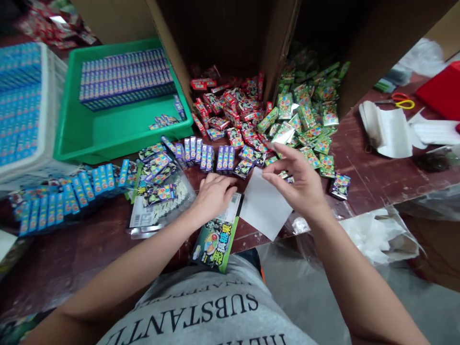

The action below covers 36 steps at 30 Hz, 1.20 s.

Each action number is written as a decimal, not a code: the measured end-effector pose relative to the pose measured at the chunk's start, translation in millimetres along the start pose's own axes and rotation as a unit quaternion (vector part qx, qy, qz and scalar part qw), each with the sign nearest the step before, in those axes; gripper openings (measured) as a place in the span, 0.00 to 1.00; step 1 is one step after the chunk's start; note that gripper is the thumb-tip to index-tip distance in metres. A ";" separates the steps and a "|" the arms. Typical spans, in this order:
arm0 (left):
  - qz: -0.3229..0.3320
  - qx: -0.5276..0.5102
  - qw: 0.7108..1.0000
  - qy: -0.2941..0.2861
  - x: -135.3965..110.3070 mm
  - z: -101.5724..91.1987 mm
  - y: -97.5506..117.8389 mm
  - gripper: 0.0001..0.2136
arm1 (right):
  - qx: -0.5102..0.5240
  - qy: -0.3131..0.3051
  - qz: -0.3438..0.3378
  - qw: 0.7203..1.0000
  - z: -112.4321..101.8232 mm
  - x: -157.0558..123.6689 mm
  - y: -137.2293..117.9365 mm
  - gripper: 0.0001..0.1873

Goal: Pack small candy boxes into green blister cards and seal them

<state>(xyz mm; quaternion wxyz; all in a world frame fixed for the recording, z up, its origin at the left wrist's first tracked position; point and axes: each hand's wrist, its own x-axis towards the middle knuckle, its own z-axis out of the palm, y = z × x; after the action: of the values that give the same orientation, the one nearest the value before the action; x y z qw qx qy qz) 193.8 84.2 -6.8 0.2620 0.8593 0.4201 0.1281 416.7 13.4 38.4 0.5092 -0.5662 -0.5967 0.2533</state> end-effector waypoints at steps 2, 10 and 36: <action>-0.005 0.002 1.000 -0.012 -15.4 -8.5 -8.2 0.12 | 0.052 0.001 0.021 0.998 3.2 -0.5 -7.9 0.34; -0.019 -0.373 0.925 -0.066 -52.2 -62.3 -16.6 0.16 | 0.163 -0.199 0.115 0.960 57.1 -2.4 -41.6 0.31; -0.139 -0.384 0.912 -0.028 -66.0 -90.9 -36.8 0.03 | 0.170 -0.173 0.109 0.964 71.0 -13.2 -65.7 0.28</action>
<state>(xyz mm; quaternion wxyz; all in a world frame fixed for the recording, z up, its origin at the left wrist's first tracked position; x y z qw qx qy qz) 89.2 82.1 48.2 0.5988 0.6287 0.4459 0.2174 323.7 5.4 66.8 0.4566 -0.4804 -0.5581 0.4992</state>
